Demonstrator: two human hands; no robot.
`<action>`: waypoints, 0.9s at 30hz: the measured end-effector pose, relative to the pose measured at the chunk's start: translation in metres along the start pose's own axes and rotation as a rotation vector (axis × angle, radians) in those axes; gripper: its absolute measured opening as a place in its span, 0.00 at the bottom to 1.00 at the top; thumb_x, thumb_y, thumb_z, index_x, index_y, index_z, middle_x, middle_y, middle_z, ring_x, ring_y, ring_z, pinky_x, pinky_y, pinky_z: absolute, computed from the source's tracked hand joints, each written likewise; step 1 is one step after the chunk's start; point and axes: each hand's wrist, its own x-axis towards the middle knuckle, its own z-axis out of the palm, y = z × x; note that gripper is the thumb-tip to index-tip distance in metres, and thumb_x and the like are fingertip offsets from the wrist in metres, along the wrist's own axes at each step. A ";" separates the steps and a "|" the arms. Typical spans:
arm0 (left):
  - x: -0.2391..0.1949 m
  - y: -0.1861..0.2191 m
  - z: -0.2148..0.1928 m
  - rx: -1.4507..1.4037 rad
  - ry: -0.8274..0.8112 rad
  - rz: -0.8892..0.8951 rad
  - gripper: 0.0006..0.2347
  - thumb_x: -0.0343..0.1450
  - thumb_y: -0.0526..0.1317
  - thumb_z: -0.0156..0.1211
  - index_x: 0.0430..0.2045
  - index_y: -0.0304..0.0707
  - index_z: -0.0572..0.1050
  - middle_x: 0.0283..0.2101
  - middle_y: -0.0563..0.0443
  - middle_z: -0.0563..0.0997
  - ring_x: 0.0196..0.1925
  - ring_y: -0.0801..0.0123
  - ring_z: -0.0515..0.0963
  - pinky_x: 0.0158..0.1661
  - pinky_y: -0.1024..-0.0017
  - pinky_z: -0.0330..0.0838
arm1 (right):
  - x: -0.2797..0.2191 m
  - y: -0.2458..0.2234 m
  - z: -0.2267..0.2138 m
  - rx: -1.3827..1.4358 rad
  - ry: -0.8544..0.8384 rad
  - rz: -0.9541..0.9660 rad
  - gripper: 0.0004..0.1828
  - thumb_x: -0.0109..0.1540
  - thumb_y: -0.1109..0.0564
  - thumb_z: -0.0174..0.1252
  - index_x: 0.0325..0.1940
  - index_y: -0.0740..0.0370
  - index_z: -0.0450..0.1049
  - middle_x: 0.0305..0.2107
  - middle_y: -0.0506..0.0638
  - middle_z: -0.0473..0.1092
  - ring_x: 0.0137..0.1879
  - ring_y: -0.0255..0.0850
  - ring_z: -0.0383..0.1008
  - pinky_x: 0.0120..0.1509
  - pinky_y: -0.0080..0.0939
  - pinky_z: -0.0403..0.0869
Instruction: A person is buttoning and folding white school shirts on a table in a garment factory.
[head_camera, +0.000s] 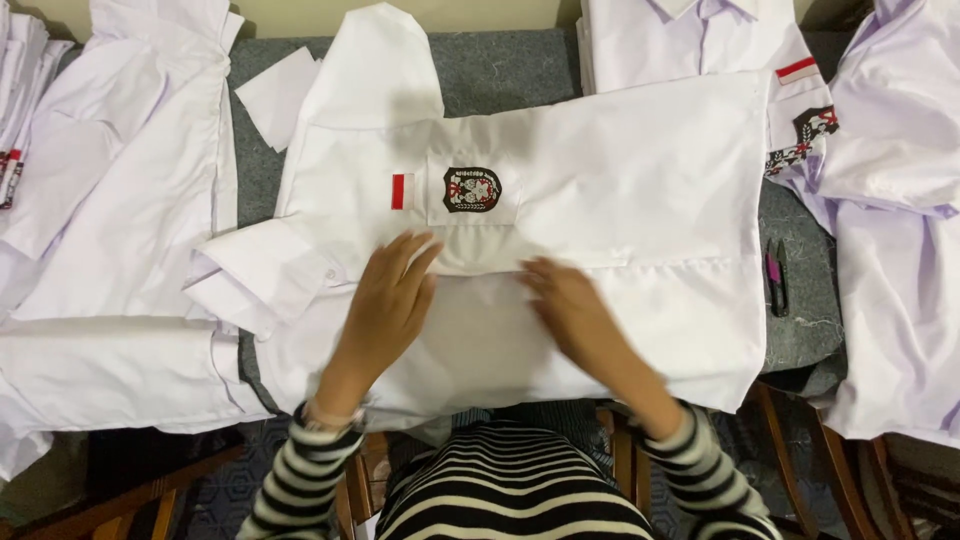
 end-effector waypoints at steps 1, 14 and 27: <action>0.007 -0.003 0.006 0.001 0.002 0.002 0.16 0.78 0.38 0.45 0.61 0.41 0.70 0.62 0.43 0.71 0.68 0.49 0.67 0.64 0.47 0.59 | 0.007 -0.008 0.014 -0.002 0.002 -0.001 0.18 0.68 0.60 0.51 0.62 0.62 0.71 0.57 0.60 0.71 0.66 0.60 0.68 0.66 0.59 0.67; 0.001 -0.038 0.028 0.065 -0.396 -0.297 0.37 0.74 0.65 0.43 0.75 0.47 0.46 0.78 0.39 0.37 0.79 0.46 0.36 0.71 0.41 0.27 | 0.000 -0.002 0.033 -0.389 -0.278 0.153 0.34 0.69 0.33 0.41 0.78 0.43 0.56 0.74 0.41 0.54 0.79 0.38 0.51 0.79 0.49 0.50; 0.005 -0.029 0.018 0.054 -0.407 -0.329 0.37 0.73 0.65 0.44 0.75 0.48 0.46 0.79 0.40 0.38 0.79 0.46 0.35 0.70 0.40 0.28 | -0.031 0.025 -0.053 -0.199 -0.364 0.776 0.33 0.72 0.36 0.35 0.81 0.39 0.46 0.78 0.38 0.43 0.82 0.39 0.38 0.82 0.61 0.34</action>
